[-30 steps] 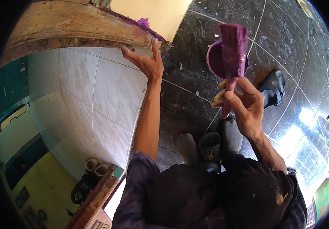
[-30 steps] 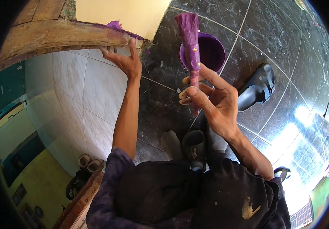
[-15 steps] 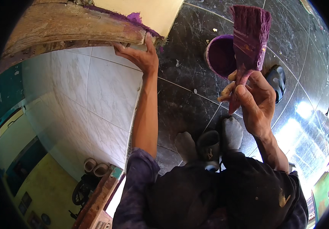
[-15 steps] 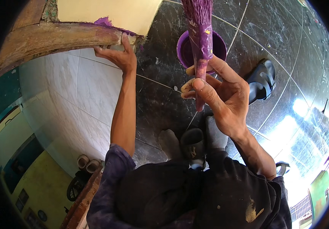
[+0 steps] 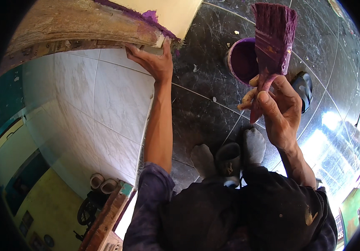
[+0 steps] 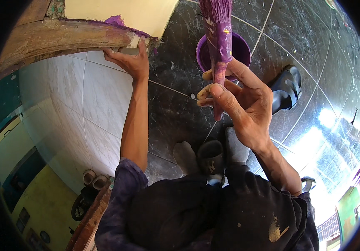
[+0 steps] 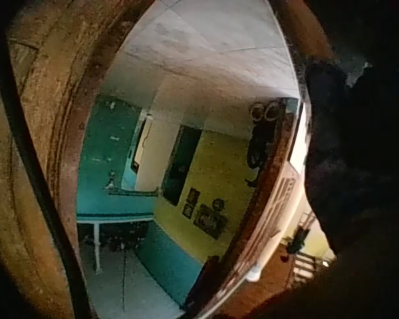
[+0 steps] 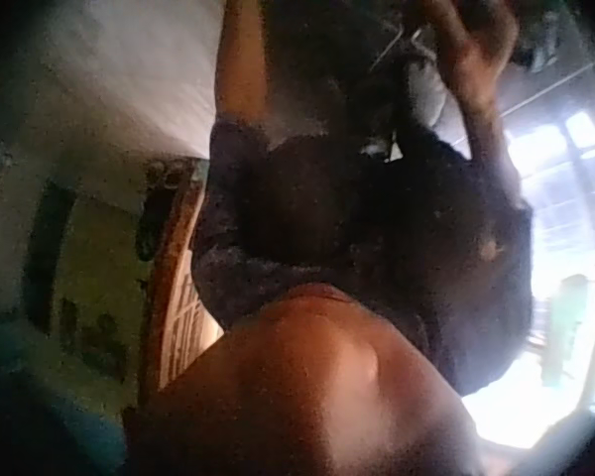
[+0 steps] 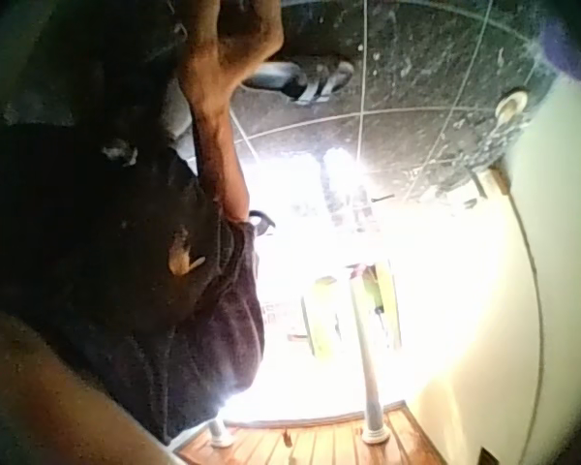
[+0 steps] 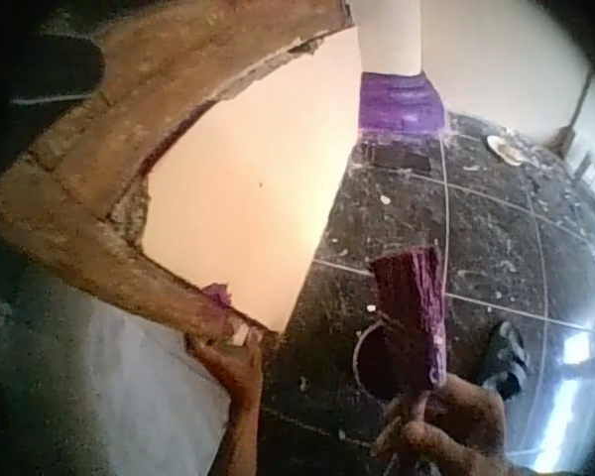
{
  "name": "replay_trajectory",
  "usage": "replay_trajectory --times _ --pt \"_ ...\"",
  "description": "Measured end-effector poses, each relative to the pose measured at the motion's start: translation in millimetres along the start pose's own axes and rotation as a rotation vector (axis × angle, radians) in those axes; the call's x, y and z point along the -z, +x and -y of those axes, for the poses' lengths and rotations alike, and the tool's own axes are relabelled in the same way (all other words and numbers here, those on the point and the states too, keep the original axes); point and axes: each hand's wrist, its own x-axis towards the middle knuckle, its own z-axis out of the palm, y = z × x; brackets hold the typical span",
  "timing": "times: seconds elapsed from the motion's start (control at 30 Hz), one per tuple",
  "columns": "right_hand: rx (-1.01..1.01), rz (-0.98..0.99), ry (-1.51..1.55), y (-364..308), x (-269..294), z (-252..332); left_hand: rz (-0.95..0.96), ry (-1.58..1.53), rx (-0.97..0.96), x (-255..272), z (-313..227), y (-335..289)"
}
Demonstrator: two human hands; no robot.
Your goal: The person paints the base of a wooden door frame with purple paint using a brush.
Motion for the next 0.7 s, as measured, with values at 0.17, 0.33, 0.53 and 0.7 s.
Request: replay_trajectory --times 0.17,0.33,0.53,0.7 --pt "-0.022 0.004 -0.005 -1.3 -0.1 4.2 -0.017 0.015 0.004 -4.1 -1.2 0.5" --pt "-0.027 0.012 -0.004 -3.2 -3.2 7.8 -0.036 0.070 -0.020 -1.5 -4.2 1.7" --pt "-0.008 0.015 -0.017 -5.2 -2.0 6.4 -0.026 0.107 -0.019 -2.8 -7.3 1.5" --pt "-0.033 0.013 -0.015 -5.5 -0.3 6.2 -0.009 0.100 -0.037 -1.3 -2.9 1.4"
